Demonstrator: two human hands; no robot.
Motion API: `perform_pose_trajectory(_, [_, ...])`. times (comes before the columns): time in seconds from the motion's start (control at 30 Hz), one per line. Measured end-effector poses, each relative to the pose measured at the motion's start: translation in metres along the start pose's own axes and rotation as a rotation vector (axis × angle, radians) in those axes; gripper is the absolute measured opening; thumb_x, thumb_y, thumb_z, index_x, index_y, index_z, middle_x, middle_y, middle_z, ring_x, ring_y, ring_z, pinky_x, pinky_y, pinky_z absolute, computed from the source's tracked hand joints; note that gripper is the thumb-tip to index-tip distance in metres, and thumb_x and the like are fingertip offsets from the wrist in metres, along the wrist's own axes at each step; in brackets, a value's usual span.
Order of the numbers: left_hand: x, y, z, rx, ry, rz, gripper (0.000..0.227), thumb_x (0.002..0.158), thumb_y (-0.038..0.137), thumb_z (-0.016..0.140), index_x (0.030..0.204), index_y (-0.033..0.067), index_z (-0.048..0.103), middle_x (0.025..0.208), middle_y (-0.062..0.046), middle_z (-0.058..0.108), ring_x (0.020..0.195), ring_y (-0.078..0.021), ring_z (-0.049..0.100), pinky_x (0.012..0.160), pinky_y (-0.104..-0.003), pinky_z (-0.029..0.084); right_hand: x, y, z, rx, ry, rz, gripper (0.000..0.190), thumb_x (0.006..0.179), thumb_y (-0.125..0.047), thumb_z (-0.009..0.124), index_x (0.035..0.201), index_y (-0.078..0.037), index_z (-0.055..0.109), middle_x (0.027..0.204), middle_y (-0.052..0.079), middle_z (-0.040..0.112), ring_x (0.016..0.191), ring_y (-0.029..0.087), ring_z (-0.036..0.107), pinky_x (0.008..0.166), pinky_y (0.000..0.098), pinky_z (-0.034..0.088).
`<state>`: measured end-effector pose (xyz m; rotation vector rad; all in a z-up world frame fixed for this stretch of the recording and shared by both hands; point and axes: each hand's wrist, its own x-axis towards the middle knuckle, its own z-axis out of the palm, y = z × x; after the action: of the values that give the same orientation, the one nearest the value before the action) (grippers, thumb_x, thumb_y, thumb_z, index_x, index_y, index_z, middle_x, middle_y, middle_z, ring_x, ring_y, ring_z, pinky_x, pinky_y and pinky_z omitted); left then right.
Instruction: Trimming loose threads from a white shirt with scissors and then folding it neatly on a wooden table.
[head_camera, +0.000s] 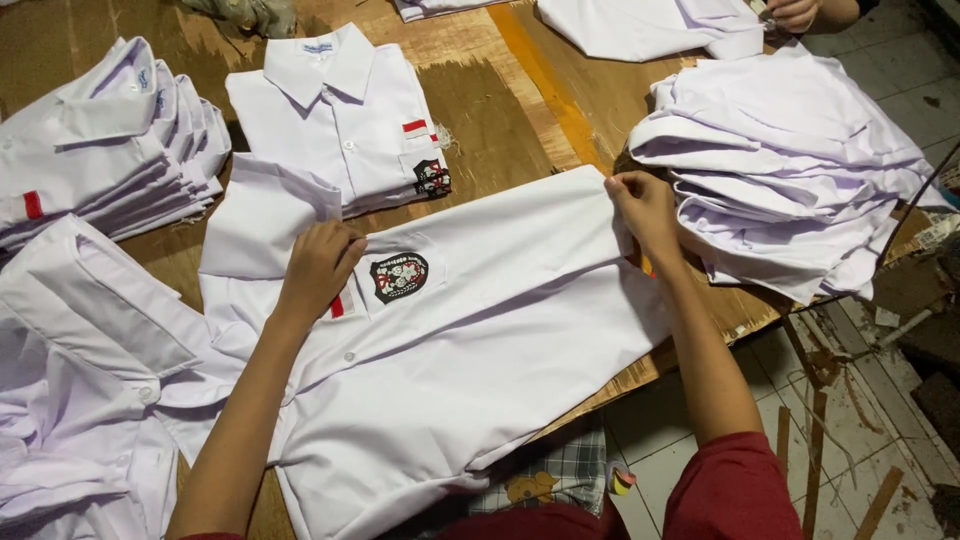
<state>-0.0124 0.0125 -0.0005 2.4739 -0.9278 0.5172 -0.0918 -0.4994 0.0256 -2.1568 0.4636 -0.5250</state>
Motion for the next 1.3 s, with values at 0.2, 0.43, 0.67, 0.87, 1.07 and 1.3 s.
perform_pose_trajectory(0.2, [0.002,-0.010,0.016,0.209,0.076,0.007,0.033,0.113,0.045,0.050,0.103,0.0167,0.064,0.091,-0.002,0.057,0.094,-0.0185,0.061,0.092,-0.036,0.047,-0.011,-0.010,0.000,0.100,-0.054,0.027,0.019,0.099,-0.025,0.074,0.106,-0.007,0.074,0.082,0.006,0.070,0.075,0.014,0.060,0.063,0.0281,0.048])
perform_pose_trajectory(0.43, [0.018,0.054,-0.022,0.107,0.065,-0.052,0.017,0.108,0.020,0.047,0.120,0.0137,0.057,0.106,-0.007,0.056,0.102,-0.0238,0.059,0.092,-0.037,0.047,-0.036,-0.084,0.025,-0.369,-0.091,-0.737,0.025,0.100,-0.010,0.070,0.124,-0.009,0.062,0.112,0.010,0.062,0.106,0.035,0.060,0.084,0.0483,0.048])
perform_pose_trajectory(0.67, [0.003,0.026,-0.007,0.500,0.047,0.021,0.044,0.095,0.054,0.057,0.116,0.0155,0.064,0.108,-0.004,0.061,0.103,-0.0213,0.060,0.087,-0.039,0.047,-0.016,-0.086,0.100,-0.680,-0.265,-0.801,0.035,0.107,-0.041,0.056,0.131,-0.015,0.060,0.122,0.004,0.065,0.124,0.023,0.057,0.110,0.0570,0.032])
perform_pose_trajectory(0.87, [0.021,-0.003,-0.011,0.560,0.135,-0.010,0.030,0.102,0.053,0.051,0.103,0.0263,0.066,0.090,0.009,0.060,0.089,-0.0127,0.058,0.076,-0.032,0.046,0.008,-0.106,0.084,-0.530,-0.250,-0.698,0.031,0.109,-0.048,0.057,0.109,-0.018,0.066,0.094,0.006,0.068,0.098,0.031,0.065,0.087,0.0473,0.047])
perform_pose_trajectory(1.07, [0.026,0.040,-0.041,0.606,0.174,0.020,0.012,0.104,0.031,0.062,0.111,0.0249,0.069,0.101,0.005,0.064,0.097,-0.0138,0.060,0.081,-0.032,0.051,0.019,-0.077,0.100,-0.741,-0.025,-0.920,0.014,0.100,-0.037,0.071,0.105,-0.025,0.065,0.102,-0.006,0.061,0.108,0.019,0.054,0.096,0.0397,0.037])
perform_pose_trajectory(1.3, [-0.049,0.163,-0.051,-0.351,-0.094,0.314,0.022,0.102,0.014,0.053,0.109,-0.0017,0.066,0.114,-0.022,0.066,0.108,-0.0393,0.066,0.091,-0.049,0.053,-0.049,-0.083,0.061,-0.420,-0.360,-0.905,0.032,0.098,-0.035,0.065,0.128,-0.022,0.061,0.119,-0.001,0.061,0.118,0.024,0.056,0.097,0.0444,0.041])
